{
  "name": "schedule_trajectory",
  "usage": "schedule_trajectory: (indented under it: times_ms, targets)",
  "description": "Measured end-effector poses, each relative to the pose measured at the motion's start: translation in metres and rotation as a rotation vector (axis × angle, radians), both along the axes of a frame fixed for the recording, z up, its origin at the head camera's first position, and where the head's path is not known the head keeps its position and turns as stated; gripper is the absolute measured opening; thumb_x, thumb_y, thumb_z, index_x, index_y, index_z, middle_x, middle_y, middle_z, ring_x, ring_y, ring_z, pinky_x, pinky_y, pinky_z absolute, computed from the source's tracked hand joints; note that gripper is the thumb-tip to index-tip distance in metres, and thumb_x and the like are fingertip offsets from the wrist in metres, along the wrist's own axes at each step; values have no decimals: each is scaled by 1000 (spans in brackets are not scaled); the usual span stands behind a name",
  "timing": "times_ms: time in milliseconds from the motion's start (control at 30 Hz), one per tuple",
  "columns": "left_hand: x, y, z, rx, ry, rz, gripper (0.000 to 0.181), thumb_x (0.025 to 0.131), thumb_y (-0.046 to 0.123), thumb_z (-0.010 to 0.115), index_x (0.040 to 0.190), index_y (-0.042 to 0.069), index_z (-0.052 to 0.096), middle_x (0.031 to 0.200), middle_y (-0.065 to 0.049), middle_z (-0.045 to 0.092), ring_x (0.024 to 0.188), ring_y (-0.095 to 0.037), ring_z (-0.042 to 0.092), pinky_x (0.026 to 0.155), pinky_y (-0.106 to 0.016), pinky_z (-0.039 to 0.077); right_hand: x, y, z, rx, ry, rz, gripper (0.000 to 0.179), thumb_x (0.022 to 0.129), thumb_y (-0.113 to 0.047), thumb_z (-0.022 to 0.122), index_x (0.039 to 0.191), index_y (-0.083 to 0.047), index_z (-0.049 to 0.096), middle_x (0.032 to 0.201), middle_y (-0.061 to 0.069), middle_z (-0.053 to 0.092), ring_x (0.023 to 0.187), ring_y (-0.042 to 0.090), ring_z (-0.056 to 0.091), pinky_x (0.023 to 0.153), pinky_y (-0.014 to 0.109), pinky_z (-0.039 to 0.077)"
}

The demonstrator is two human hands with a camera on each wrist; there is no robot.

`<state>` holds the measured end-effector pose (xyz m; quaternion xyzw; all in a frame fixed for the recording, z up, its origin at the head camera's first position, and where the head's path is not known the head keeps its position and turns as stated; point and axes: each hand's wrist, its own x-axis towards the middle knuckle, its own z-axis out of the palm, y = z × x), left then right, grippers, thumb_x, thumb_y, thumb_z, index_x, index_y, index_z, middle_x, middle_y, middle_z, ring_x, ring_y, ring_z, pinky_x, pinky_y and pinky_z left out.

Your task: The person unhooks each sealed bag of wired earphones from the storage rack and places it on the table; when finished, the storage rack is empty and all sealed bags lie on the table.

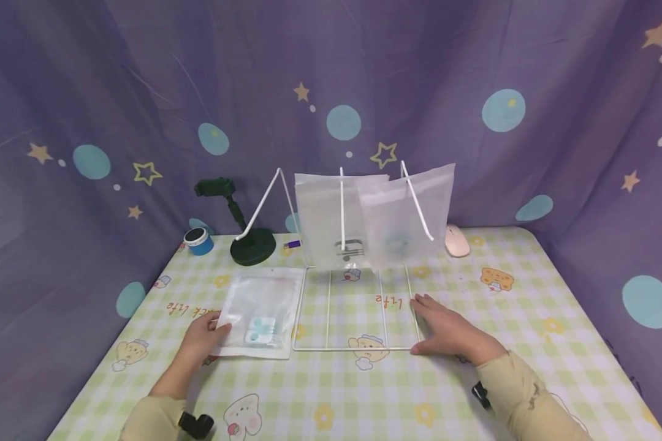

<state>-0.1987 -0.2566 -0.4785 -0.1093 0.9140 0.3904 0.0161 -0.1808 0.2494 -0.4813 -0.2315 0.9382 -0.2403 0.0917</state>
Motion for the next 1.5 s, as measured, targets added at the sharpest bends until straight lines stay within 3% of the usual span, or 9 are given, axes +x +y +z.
schedule_trajectory:
  times_ms: [167, 300, 400, 533, 700, 967, 1267, 1367, 1500]
  targets:
    - [3, 7, 17, -272, 58, 23, 50, 92, 21, 65, 133, -6, 52, 118, -26, 64, 108, -44, 59, 90, -54, 45, 1, -1, 1, 0, 6, 2, 100, 75, -46, 81, 147, 7, 35, 153, 28, 28, 139, 48, 25, 105, 61, 31]
    - [0, 24, 29, -331, 188, -5, 46, 91, 21, 68, 129, -3, 57, 120, -23, 64, 105, -41, 61, 87, -53, 47, 0, -1, 1, 5, 7, -2, 101, 75, -46, 82, 147, 7, 35, 153, 28, 29, 140, 48, 25, 105, 61, 31]
    - [-8, 45, 33, -262, 301, -76, 43, 89, 19, 71, 126, 0, 61, 122, -19, 65, 104, -37, 63, 85, -51, 49, 0, -1, 0, 9, 3, -7, 101, 74, -46, 82, 147, 7, 35, 153, 28, 28, 140, 48, 24, 105, 60, 31]
    - [-19, 77, 37, -99, 400, -235, 42, 89, 19, 72, 128, 5, 62, 127, -14, 63, 106, -33, 63, 84, -46, 53, 0, -1, 0, 11, -3, -9, 102, 74, -48, 81, 147, 6, 35, 153, 27, 28, 140, 47, 24, 105, 60, 31]
    - [-38, 114, 35, 84, 447, -387, 45, 91, 18, 71, 133, 7, 58, 131, -11, 59, 111, -30, 60, 87, -45, 53, 0, 0, 1, -2, -11, -10, 102, 75, -47, 81, 147, 7, 34, 153, 28, 28, 140, 48, 25, 105, 60, 31]
    - [-68, 150, 29, 401, 397, -407, 52, 91, 11, 69, 139, 3, 51, 139, -16, 52, 122, -37, 52, 99, -55, 41, 0, -1, 0, -17, -15, -5, 102, 75, -45, 82, 147, 7, 34, 153, 29, 27, 140, 49, 23, 106, 61, 29]
    - [-91, 171, 23, 553, 365, -382, 41, 93, 9, 67, 128, -9, 57, 124, -26, 60, 114, -40, 57, 98, -47, 46, 0, -1, -2, -22, -25, -9, 103, 74, -48, 81, 147, 7, 34, 154, 28, 26, 140, 48, 22, 106, 61, 29]
    - [-97, 176, 21, 582, 304, -384, 37, 93, 9, 66, 125, -8, 59, 120, -24, 63, 112, -36, 60, 96, -42, 48, 0, -1, -2, -26, -28, -9, 103, 74, -48, 81, 148, 7, 33, 154, 28, 26, 140, 49, 21, 106, 61, 29]
    - [-101, 181, 18, 626, 159, -404, 36, 94, 11, 65, 125, -7, 60, 121, -23, 64, 111, -32, 61, 97, -41, 48, 0, -1, -2, -25, -27, -9, 102, 75, -48, 81, 148, 6, 33, 154, 28, 26, 141, 48, 21, 106, 61, 29]
